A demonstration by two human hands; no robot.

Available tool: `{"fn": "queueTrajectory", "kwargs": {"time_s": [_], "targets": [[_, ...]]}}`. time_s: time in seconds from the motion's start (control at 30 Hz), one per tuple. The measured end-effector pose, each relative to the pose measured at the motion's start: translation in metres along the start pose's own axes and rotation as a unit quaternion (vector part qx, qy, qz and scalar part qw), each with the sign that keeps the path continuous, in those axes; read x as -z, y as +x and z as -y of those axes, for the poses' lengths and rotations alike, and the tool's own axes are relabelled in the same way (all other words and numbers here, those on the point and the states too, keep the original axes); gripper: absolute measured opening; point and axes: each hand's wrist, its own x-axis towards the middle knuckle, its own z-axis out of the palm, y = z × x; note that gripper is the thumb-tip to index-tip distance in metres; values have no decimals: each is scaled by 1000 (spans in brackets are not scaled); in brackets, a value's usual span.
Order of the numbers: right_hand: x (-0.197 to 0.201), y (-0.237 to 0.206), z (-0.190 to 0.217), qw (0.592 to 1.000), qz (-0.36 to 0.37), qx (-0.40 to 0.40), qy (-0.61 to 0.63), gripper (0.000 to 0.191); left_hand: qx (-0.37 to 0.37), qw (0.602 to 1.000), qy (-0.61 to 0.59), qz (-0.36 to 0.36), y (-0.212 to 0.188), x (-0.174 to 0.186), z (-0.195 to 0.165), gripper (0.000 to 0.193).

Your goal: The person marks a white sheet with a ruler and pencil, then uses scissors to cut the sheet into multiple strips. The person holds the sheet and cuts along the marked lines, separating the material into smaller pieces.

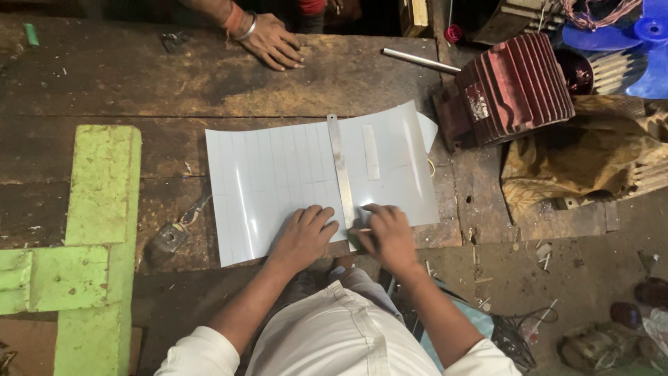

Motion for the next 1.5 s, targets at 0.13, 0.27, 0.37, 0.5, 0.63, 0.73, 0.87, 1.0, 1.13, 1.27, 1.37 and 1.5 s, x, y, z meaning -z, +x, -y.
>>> {"fn": "queueTrajectory", "kwargs": {"time_s": [0.13,0.27,0.37,0.5,0.63,0.73,0.87,1.0,1.13,1.27,1.37,1.5], "targets": [[-1,0,13,1000,16,0,15,34,-27,999,28,32,5,-1,-1,23],[8,-8,4,999,-7,-40,23,33,-73,996,33,51,7,-5,3,21],[13,-9,-5,998,7,-45,36,31,-90,994,40,54,11,-9,6,20],[7,-4,1,999,3,-19,36,28,-72,993,45,81,12,-8,2,20],[3,15,-4,997,61,32,45,44,33,996,-15,85,18,-5,-8,38],[2,52,-33,1000,-11,-13,8,54,81,997,3,-7,28,-9,-14,46],[9,99,-76,993,50,36,-100,39,129,991,29,3,30,-14,-13,48],[15,96,-84,979,104,135,-114,41,187,981,38,20,21,-17,-5,51],[28,38,-52,973,170,148,-49,30,206,975,89,4,10,-21,3,52],[34,-22,-10,983,152,102,2,35,146,988,33,31,0,-25,-10,42],[24,-34,4,989,118,81,45,32,116,991,-44,48,-3,-21,-30,42],[14,-30,-2,988,55,75,119,33,72,997,-35,19,1,-11,-35,46]]}}
